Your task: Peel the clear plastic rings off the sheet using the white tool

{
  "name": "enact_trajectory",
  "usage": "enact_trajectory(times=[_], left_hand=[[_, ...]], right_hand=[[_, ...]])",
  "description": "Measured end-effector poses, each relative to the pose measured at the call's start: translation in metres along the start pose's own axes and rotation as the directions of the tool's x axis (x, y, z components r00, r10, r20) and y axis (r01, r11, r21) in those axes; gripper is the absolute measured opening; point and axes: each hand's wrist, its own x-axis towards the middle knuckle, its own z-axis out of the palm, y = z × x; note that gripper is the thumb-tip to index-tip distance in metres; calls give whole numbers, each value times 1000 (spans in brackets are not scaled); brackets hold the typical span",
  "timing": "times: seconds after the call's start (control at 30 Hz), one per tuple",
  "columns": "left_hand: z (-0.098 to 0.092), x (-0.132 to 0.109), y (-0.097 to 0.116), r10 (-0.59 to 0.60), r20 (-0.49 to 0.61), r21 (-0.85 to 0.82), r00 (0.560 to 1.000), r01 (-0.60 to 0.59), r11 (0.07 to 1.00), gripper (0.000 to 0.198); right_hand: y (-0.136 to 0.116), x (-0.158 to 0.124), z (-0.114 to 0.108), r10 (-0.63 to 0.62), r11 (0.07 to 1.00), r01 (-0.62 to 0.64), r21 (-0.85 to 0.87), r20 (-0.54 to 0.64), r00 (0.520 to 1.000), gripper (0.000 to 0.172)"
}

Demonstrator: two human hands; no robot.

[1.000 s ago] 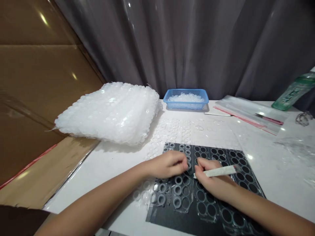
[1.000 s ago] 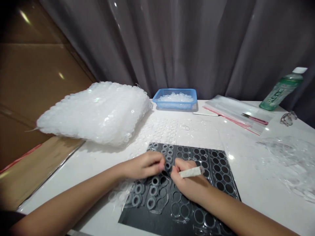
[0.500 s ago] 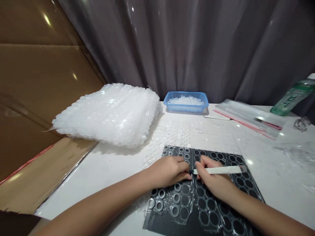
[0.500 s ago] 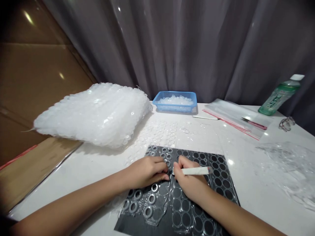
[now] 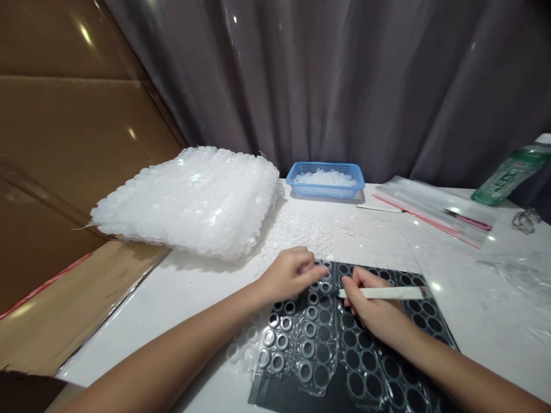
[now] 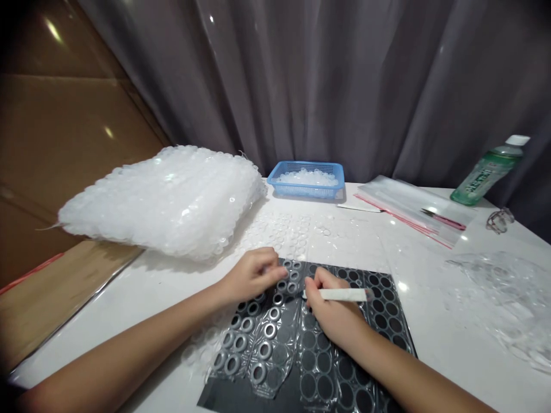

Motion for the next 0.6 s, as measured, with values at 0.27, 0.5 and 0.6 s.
enact_trajectory(times=[0.27,0.5,0.6], left_hand=[[17,-6,7,192,231,303,954,-259,917,16],[15,-6,6,195,245,335,950,-271,902,25],[13,-6,6,179,271,330,946,-266,906,24]], right_hand=[[2,5,1,-25,999,24,-43,-17,1000,31],[2,3,0,-26,1000,26,-7,-33,999,32],[1,3,0,-41,998,40,-46,-38,998,32]])
